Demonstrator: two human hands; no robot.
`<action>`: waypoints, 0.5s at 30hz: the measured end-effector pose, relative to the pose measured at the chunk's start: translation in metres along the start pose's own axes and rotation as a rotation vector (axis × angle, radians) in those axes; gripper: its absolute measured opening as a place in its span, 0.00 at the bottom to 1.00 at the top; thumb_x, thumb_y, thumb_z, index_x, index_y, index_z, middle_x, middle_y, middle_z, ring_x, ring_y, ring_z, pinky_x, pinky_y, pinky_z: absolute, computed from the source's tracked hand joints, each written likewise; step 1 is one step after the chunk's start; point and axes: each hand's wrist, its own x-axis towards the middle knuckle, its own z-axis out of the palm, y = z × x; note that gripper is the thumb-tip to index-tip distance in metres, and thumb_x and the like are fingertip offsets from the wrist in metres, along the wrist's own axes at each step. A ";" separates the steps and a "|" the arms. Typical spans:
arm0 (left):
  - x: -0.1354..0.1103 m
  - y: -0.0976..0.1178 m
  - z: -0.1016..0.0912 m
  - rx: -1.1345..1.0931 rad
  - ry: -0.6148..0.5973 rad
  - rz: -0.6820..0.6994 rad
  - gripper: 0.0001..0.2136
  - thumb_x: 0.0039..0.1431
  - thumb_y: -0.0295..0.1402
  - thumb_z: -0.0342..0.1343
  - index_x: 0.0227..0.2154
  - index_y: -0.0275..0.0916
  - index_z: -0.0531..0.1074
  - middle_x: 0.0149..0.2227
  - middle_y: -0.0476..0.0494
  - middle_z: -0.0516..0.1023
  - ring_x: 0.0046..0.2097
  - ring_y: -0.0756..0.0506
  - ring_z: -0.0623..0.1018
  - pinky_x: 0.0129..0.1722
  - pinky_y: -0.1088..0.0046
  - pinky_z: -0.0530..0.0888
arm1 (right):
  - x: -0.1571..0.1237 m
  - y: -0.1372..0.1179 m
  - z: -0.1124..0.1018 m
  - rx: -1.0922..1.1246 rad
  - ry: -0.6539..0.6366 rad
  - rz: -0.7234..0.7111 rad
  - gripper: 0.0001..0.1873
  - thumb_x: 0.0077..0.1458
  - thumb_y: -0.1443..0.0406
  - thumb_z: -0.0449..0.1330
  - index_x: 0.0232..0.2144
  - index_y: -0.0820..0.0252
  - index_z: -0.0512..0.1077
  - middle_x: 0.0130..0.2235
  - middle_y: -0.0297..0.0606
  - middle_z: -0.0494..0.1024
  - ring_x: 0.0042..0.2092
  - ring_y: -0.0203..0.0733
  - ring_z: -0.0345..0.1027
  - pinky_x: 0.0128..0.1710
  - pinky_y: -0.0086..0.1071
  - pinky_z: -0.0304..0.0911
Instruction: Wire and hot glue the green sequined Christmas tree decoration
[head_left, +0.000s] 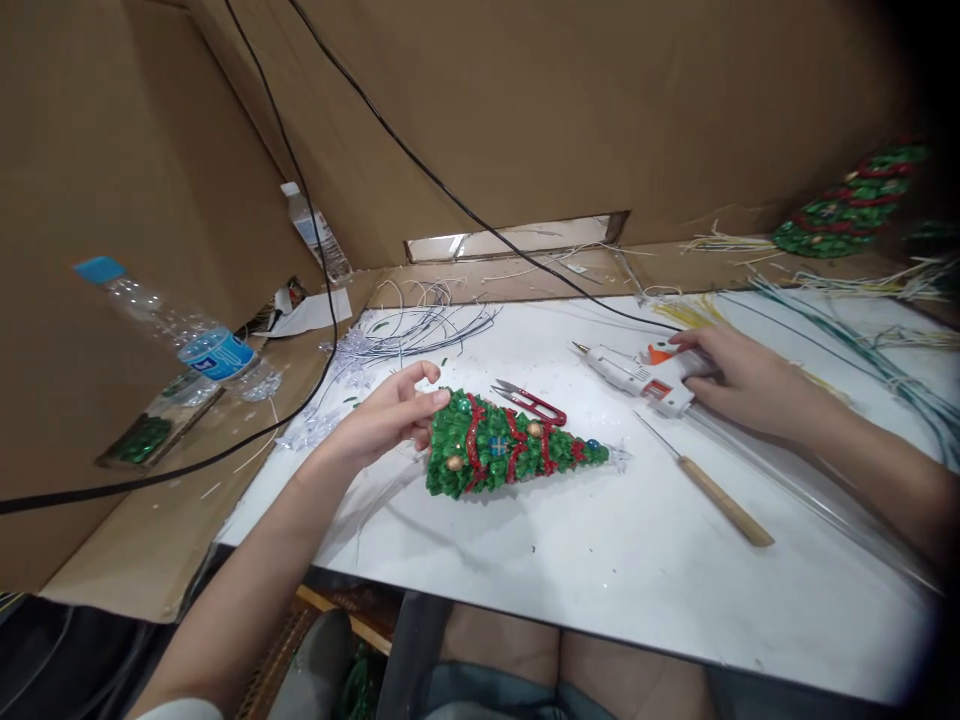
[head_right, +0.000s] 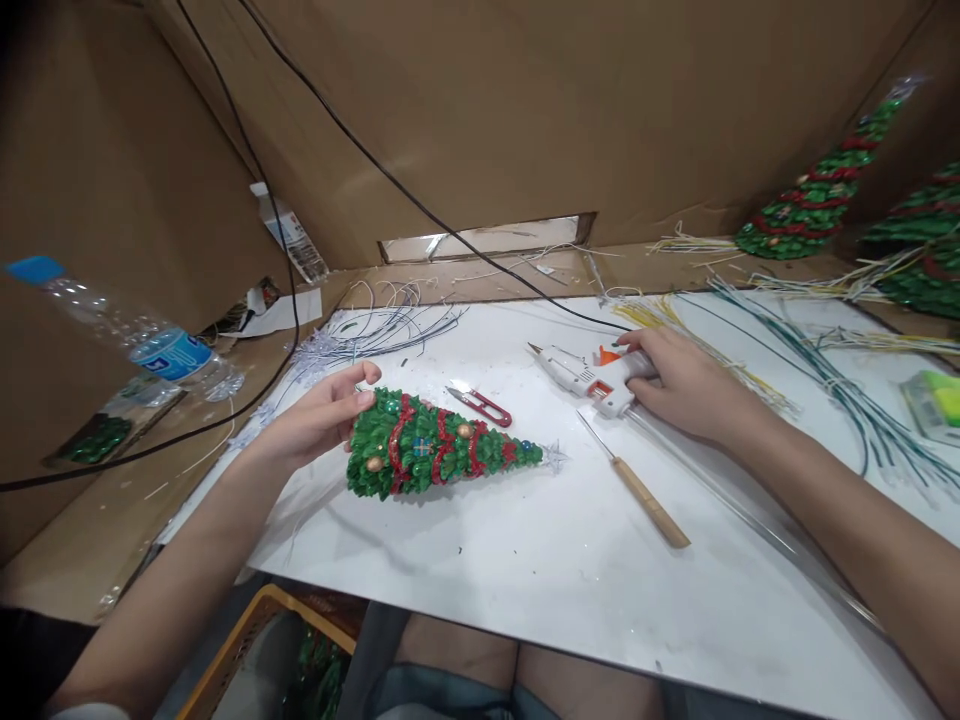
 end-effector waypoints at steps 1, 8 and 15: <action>0.000 0.000 0.000 0.003 -0.005 -0.002 0.24 0.49 0.43 0.68 0.35 0.44 0.56 0.18 0.62 0.65 0.16 0.56 0.65 0.17 0.83 0.65 | 0.000 0.000 0.000 0.003 0.000 0.002 0.19 0.52 0.63 0.52 0.47 0.58 0.66 0.48 0.47 0.74 0.50 0.54 0.68 0.47 0.43 0.64; -0.001 0.001 0.000 0.043 0.026 -0.012 0.24 0.49 0.45 0.68 0.35 0.44 0.57 0.21 0.60 0.63 0.21 0.55 0.65 0.20 0.83 0.66 | -0.002 0.003 0.000 0.001 -0.012 -0.015 0.20 0.54 0.63 0.52 0.50 0.59 0.66 0.49 0.47 0.74 0.50 0.53 0.68 0.47 0.44 0.64; 0.000 0.001 0.000 0.069 0.062 -0.022 0.24 0.49 0.47 0.68 0.34 0.43 0.58 0.22 0.59 0.64 0.22 0.54 0.66 0.21 0.82 0.65 | -0.001 0.005 0.001 0.012 -0.001 -0.021 0.19 0.53 0.62 0.52 0.48 0.58 0.66 0.48 0.48 0.73 0.50 0.55 0.68 0.48 0.46 0.64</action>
